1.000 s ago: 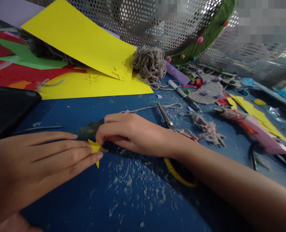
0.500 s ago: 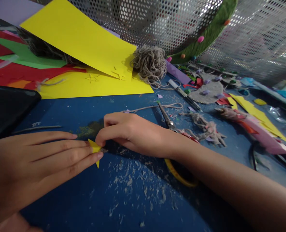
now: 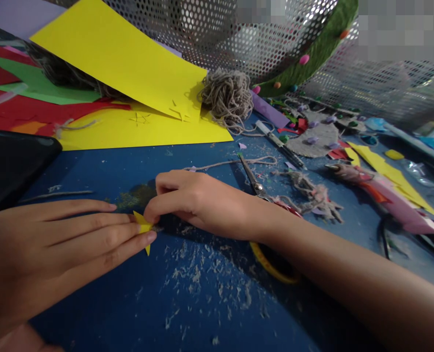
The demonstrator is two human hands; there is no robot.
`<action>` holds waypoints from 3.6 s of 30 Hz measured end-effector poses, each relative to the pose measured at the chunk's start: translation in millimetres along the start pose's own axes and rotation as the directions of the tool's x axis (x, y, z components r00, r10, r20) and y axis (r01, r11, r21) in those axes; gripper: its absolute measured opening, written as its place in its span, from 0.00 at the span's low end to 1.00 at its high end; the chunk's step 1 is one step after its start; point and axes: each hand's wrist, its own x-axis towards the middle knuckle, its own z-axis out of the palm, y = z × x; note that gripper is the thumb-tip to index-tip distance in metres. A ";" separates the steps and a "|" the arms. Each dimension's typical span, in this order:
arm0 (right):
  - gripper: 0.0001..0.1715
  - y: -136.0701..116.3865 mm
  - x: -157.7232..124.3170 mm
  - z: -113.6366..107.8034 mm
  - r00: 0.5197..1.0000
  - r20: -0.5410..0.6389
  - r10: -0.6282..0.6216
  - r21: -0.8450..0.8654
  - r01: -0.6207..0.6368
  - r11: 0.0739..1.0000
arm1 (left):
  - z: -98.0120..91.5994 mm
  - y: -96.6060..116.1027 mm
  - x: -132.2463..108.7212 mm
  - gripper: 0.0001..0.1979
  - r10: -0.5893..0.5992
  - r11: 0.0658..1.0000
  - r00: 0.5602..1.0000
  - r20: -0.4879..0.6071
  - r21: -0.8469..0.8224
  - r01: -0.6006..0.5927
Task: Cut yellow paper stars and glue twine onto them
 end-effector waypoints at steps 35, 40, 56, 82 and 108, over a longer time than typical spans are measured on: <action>0.15 -21.6 -2.7 -16.4 0.964 0.091 0.248 0.034 -0.252 0.967 | -8.1 -12.3 8.8 0.21 -0.048 0.985 0.983 -0.178 0.156 0.076; 0.06 -26.7 -4.3 -32.3 0.942 0.036 0.334 -0.047 -0.332 0.942 | -8.1 -15.0 12.0 0.25 -0.136 0.977 0.984 -0.116 0.150 0.153; 0.08 -39.1 -10.4 -56.1 0.939 -0.075 0.336 0.122 -0.326 0.938 | -25.7 -10.7 36.5 0.24 -0.528 0.630 0.843 0.101 -0.619 0.469; 0.10 -41.4 -14.8 -62.9 0.871 -0.173 0.459 0.084 -0.451 0.888 | -39.2 -5.4 38.8 0.07 -0.495 0.624 0.869 0.031 -0.683 0.380; 0.28 -46.9 -88.6 -43.8 0.576 -0.176 0.799 -0.449 -0.769 0.455 | -34.3 -12.4 31.1 0.05 -0.531 0.489 0.848 0.009 -0.814 0.315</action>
